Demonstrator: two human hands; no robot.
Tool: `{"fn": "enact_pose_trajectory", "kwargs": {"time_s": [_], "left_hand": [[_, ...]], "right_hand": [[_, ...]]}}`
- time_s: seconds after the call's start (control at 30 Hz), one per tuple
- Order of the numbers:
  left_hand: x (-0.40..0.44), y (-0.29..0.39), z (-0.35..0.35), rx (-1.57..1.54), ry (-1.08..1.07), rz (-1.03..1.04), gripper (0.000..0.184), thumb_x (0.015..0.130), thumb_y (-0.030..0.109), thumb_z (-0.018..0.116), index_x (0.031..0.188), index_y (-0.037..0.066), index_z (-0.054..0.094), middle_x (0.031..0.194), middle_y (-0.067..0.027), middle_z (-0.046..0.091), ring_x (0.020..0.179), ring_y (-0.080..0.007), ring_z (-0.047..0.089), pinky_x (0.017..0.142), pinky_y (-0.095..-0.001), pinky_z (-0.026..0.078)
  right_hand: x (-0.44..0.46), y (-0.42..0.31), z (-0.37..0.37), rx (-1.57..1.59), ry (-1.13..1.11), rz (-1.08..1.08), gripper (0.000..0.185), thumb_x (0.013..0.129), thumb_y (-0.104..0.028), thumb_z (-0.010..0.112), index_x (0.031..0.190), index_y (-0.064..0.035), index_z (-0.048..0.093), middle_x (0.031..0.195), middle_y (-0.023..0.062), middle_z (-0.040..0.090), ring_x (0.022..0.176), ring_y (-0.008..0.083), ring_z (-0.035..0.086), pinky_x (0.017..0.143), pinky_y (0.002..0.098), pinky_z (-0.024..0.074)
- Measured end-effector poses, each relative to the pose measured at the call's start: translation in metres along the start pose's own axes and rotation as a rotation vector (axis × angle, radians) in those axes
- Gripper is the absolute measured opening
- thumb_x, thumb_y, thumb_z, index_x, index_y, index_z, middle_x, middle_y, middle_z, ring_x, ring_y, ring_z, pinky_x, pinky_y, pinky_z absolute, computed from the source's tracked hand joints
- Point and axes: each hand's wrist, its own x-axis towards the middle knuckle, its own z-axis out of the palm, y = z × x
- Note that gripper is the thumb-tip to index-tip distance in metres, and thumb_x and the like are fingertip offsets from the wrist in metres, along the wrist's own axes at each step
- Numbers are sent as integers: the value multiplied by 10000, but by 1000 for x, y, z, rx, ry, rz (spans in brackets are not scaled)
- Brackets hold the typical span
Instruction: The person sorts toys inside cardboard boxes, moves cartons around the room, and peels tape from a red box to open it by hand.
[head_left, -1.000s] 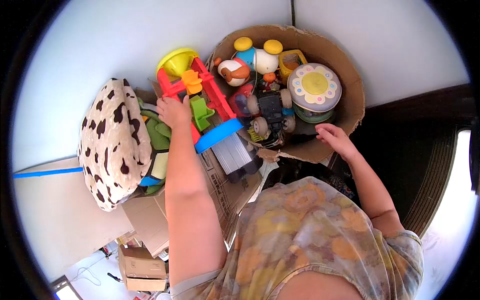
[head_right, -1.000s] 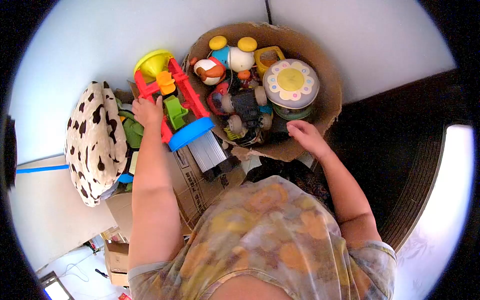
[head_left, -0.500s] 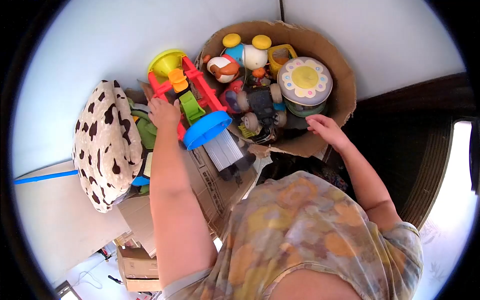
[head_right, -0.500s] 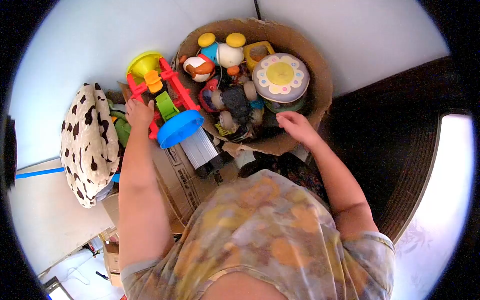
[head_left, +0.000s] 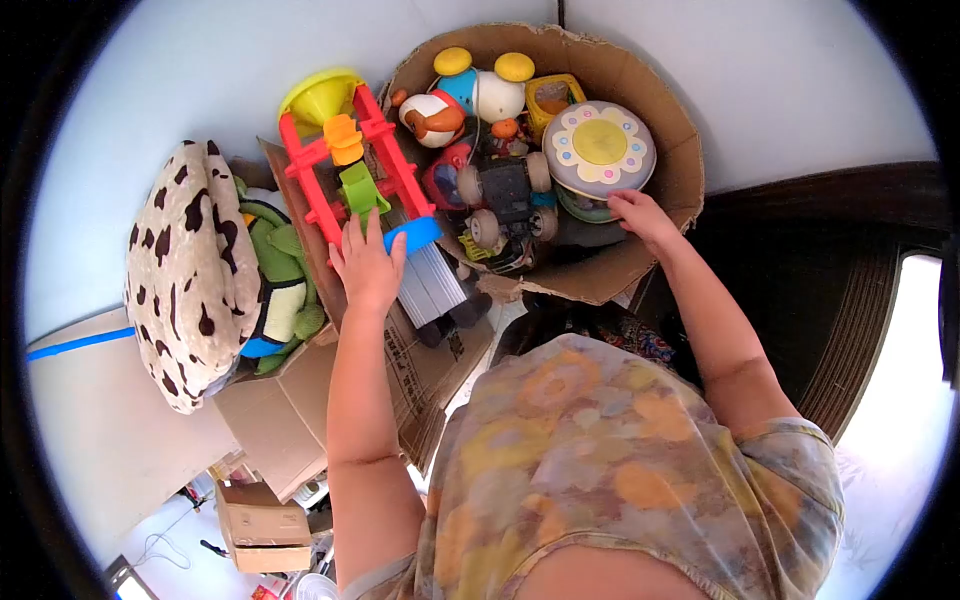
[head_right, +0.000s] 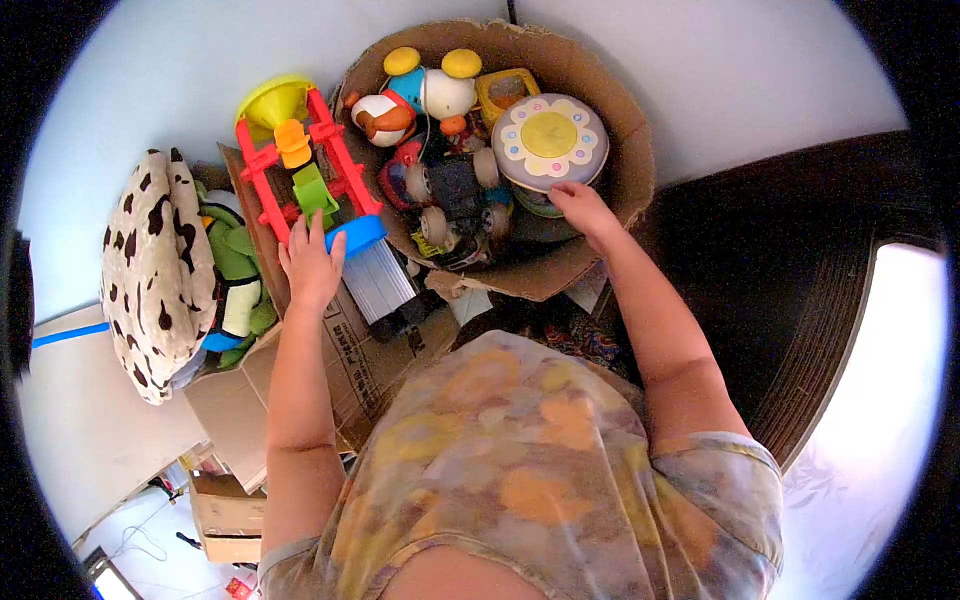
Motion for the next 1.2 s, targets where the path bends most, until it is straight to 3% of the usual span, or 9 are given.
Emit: {"fn": "enact_pose_trajectory", "kwargs": {"time_s": [0.07,0.27,0.6,0.77,0.97,1.03,1.07,1.13,1.2], "left_hand": [[-8,-3,10,10,-35,-12,527,811,375,468,1244,94,362,1282,-157,326,1201,-301,284,995,-495,146],[-15,-3,17,-89,37,-51,540,795,347,503,1254,111,345,1274,-142,329,1202,-286,284,1001,-504,114],[-32,36,-18,-171,259,107,571,707,197,598,1219,82,373,1271,-156,307,1180,-311,300,990,-487,154],[-47,49,-18,-277,378,195,541,672,115,597,1177,62,412,1223,-169,358,1144,-327,329,975,-459,198],[-87,84,28,-556,2,369,478,674,95,599,1124,48,447,1052,-171,471,979,-341,440,843,-397,360],[-100,91,49,-508,-154,372,568,662,106,600,1191,73,394,1007,-148,507,929,-323,479,806,-380,391],[-104,94,60,-510,-156,373,568,662,106,600,1191,73,394,1007,-148,507,929,-323,479,806,-380,391],[-111,100,77,-669,-324,282,665,701,87,593,1283,128,275,857,-129,558,773,-283,551,666,-364,451],[-115,105,89,-731,-399,231,700,704,87,595,1302,161,239,819,-118,569,718,-268,564,626,-359,457]], "right_hand": [[2,-8,6,169,31,201,419,812,-287,502,1158,-63,429,1074,66,484,1006,162,441,805,317,378],[37,13,23,412,56,359,477,800,-253,508,1226,-111,349,1232,63,371,1139,225,333,908,435,302],[65,12,19,527,133,351,485,770,-222,558,1199,-85,379,1268,97,336,1186,253,286,982,401,225],[81,2,6,660,111,396,436,755,-280,587,1116,-69,463,1255,163,325,1154,328,311,983,400,225],[70,1,-1,704,127,384,443,748,-317,591,1082,-49,477,1258,173,318,1139,320,338,967,410,256],[61,3,-1,688,126,371,441,752,-317,583,1078,-41,476,1256,172,323,1138,310,344,963,411,262],[53,3,-2,525,75,312,421,754,-303,579,1061,-32,481,1202,157,387,1082,276,407,926,382,313],[41,-3,-6,359,28,256,402,755,-288,576,1044,-24,485,1148,141,450,1026,243,469,888,353,363],[30,-13,-15,202,11,106,288,791,-206,531,1013,-23,501,948,89,567,838,165,559,732,269,442]]}}
